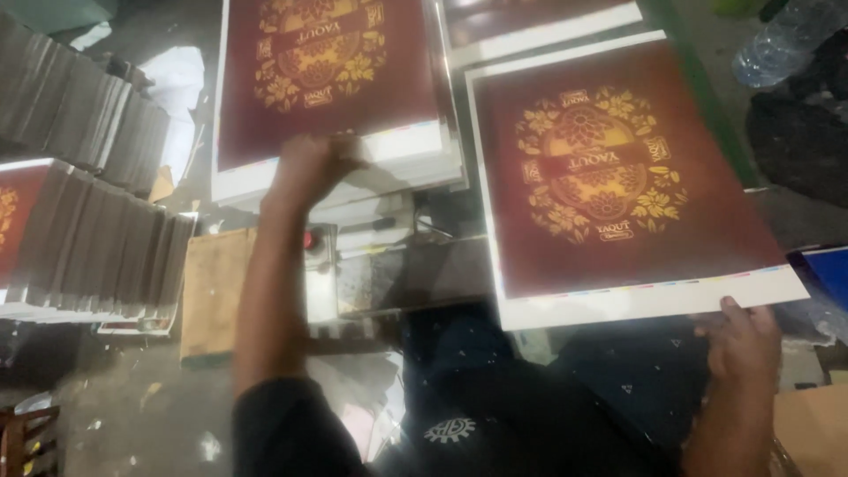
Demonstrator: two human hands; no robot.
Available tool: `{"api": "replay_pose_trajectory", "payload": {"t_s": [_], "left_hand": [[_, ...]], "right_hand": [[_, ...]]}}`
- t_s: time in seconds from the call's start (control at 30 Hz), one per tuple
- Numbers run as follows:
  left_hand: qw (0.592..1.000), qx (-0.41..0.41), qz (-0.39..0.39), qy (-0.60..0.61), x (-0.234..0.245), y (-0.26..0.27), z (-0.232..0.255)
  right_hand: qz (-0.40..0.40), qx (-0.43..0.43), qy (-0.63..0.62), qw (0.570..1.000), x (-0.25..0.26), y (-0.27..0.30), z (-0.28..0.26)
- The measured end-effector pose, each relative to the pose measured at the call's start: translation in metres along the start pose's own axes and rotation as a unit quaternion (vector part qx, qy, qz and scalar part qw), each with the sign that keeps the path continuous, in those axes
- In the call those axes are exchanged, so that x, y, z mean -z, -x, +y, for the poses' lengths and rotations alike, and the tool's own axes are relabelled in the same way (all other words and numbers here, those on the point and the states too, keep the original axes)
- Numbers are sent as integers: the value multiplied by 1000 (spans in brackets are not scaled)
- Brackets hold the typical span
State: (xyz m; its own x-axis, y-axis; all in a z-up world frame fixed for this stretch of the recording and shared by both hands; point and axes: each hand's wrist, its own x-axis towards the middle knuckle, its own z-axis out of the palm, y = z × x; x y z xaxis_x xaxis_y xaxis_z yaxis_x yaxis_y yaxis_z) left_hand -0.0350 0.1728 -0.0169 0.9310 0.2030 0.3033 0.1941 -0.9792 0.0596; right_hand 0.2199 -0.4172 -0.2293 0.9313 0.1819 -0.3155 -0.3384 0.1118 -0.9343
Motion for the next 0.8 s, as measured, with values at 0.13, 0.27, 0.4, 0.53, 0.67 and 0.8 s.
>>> {"api": "replay_pose_trajectory", "payload": {"t_s": [0.13,0.27,0.4,0.53,0.67,0.8], "left_hand": [[997,0,79,-1,5,9,4],[971,0,225,-80,8,8,17],[954,-31,290,-65,18,3,36],[955,-39,291,-47,14,5,67],[967,-31,253,2,8,22,113],[958,-32,272,80,-11,40,163]], "right_hand": [[-7,-29,157,987,-27,5,-28],[-15,-37,118,992,-52,-23,-27],[-86,41,89,991,-67,-93,-5],[-157,81,59,983,-101,-139,-13],[-139,38,88,986,-105,-171,3],[-112,7,61,992,-119,-121,9]]}}
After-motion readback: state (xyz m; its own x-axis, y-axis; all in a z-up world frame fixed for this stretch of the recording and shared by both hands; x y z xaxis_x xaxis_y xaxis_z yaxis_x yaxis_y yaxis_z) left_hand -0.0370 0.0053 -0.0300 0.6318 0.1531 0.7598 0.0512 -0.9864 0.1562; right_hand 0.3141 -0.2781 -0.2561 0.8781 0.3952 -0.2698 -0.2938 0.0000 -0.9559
